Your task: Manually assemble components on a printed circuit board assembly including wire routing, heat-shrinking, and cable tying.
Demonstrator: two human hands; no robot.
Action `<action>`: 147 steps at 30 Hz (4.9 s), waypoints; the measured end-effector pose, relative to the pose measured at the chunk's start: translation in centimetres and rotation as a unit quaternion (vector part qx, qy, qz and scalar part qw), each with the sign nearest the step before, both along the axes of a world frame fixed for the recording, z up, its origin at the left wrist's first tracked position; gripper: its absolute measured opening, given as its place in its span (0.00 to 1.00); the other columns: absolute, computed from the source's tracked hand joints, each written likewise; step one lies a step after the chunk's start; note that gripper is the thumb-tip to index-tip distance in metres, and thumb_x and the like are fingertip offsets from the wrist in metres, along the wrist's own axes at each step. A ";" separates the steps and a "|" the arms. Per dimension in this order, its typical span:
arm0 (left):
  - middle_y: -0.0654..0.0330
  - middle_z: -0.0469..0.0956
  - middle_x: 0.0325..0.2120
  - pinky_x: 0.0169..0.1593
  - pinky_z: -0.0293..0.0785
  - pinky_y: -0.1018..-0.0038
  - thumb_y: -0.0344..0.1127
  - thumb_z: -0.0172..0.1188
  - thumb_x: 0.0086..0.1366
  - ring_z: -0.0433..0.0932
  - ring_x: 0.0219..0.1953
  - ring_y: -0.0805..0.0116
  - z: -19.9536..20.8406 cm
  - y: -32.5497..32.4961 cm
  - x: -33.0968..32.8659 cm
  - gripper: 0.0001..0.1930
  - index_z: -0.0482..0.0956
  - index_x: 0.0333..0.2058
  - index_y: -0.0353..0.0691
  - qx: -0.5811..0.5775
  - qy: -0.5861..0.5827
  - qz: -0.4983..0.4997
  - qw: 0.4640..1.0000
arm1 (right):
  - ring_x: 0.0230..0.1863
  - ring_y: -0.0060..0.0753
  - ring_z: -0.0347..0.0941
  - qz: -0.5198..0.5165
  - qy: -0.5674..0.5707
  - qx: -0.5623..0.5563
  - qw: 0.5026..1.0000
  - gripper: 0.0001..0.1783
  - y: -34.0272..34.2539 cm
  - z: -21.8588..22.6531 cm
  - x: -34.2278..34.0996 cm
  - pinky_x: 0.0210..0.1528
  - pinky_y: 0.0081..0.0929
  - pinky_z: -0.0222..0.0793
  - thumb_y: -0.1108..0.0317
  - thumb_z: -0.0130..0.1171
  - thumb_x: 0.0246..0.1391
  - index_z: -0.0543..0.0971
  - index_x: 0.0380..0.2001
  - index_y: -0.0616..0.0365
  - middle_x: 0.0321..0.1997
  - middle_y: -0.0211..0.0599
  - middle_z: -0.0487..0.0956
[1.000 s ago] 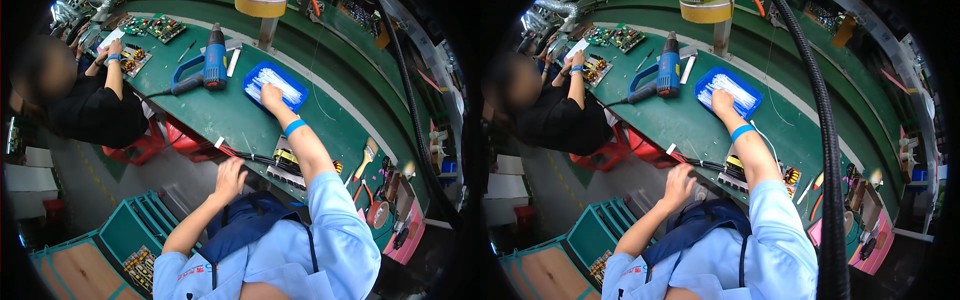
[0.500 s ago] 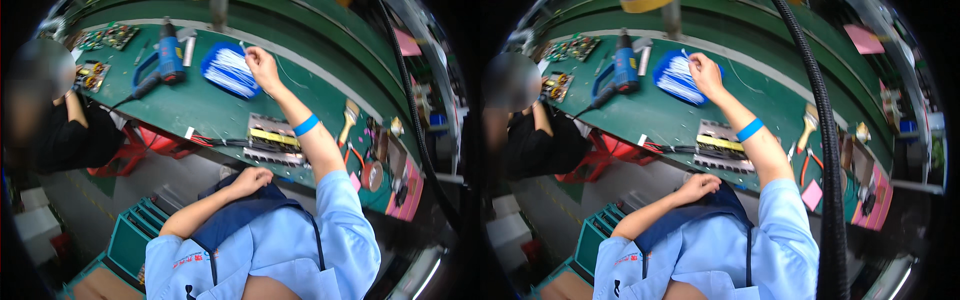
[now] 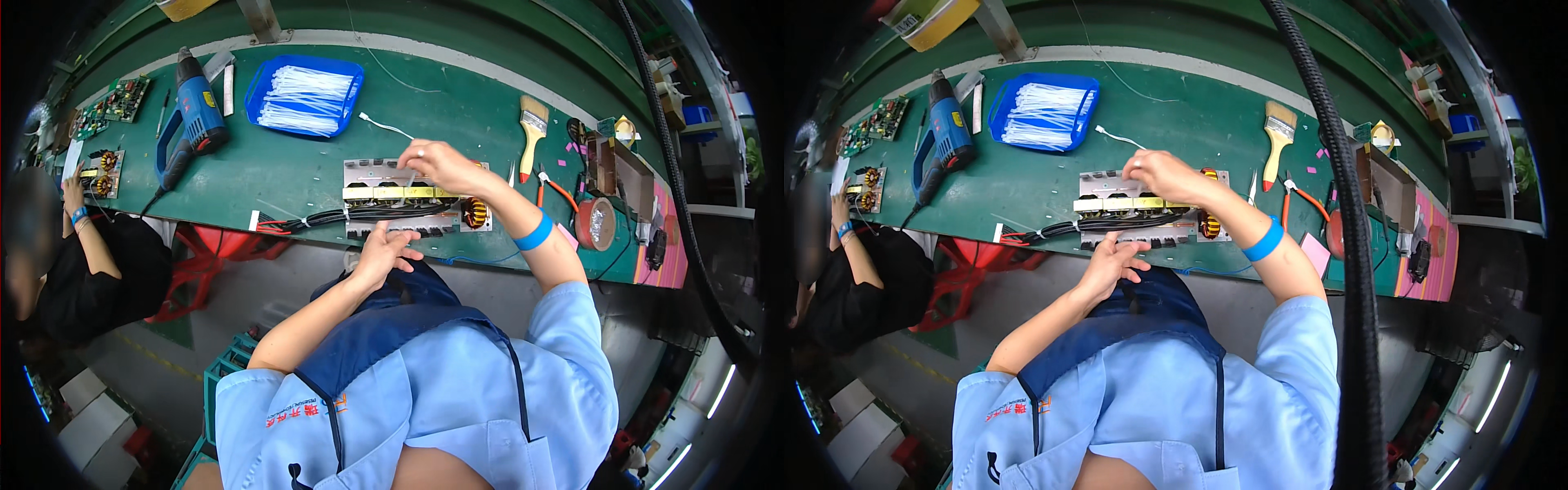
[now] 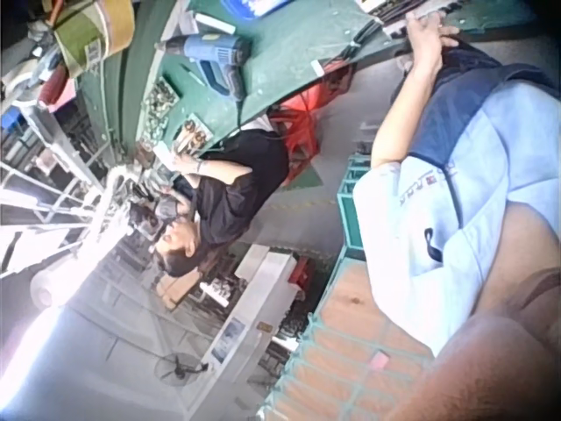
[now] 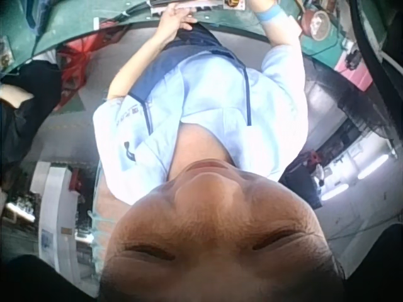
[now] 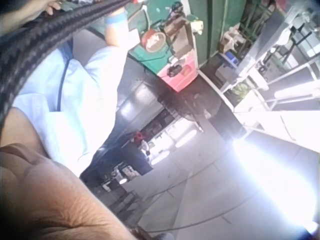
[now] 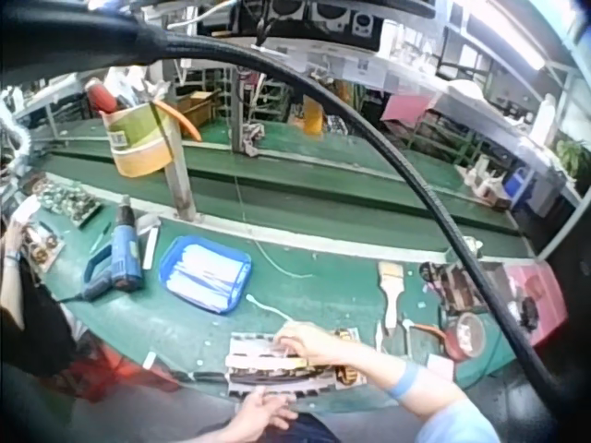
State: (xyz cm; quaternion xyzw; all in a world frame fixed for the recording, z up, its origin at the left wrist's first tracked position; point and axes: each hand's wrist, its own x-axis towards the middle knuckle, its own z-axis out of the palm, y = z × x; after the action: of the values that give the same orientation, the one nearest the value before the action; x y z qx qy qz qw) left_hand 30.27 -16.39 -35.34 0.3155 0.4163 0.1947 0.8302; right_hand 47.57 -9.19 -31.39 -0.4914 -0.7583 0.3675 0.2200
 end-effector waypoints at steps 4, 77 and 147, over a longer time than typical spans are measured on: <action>0.51 0.70 0.31 0.16 0.70 0.81 0.31 0.42 0.57 0.73 0.22 0.69 -0.3 -0.3 0.5 0.20 0.49 0.47 0.37 0.032 0.012 0.018 0.999 | 0.27 0.31 0.67 0.092 -0.012 -0.025 0.995 0.07 -0.3 -1.6 -0.9 0.30 0.24 0.63 0.74 0.43 0.46 0.71 0.28 0.62 0.25 0.39 0.70; 0.64 0.72 0.17 0.20 0.66 0.86 0.30 0.55 0.50 0.68 0.16 0.80 1.5 2.7 1.7 0.07 0.72 0.26 0.33 0.174 0.127 0.142 0.966 | 0.20 0.38 0.68 -0.033 0.027 0.210 0.977 0.03 -3.8 -4.2 -0.9 0.21 0.27 0.64 0.74 0.53 0.36 0.73 0.21 0.57 0.21 0.35 0.72; 0.52 0.67 0.38 0.46 0.56 0.65 0.41 0.61 0.38 0.64 0.42 0.58 0.9 4.7 0.1 0.25 0.67 0.36 0.36 0.724 0.249 -0.135 0.629 | 0.36 0.42 0.65 -0.485 -0.242 0.186 0.819 0.17 -10.3 -0.1 12.2 0.38 0.32 0.61 0.63 0.56 0.36 0.71 0.32 0.60 0.34 0.42 0.70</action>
State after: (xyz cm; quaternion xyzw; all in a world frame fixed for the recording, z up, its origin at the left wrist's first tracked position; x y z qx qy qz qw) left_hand 30.42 -11.71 -34.43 0.9043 0.2852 0.2330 0.2159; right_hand 59.79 -19.45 -31.49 -0.8186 -0.5047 -0.0659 0.2662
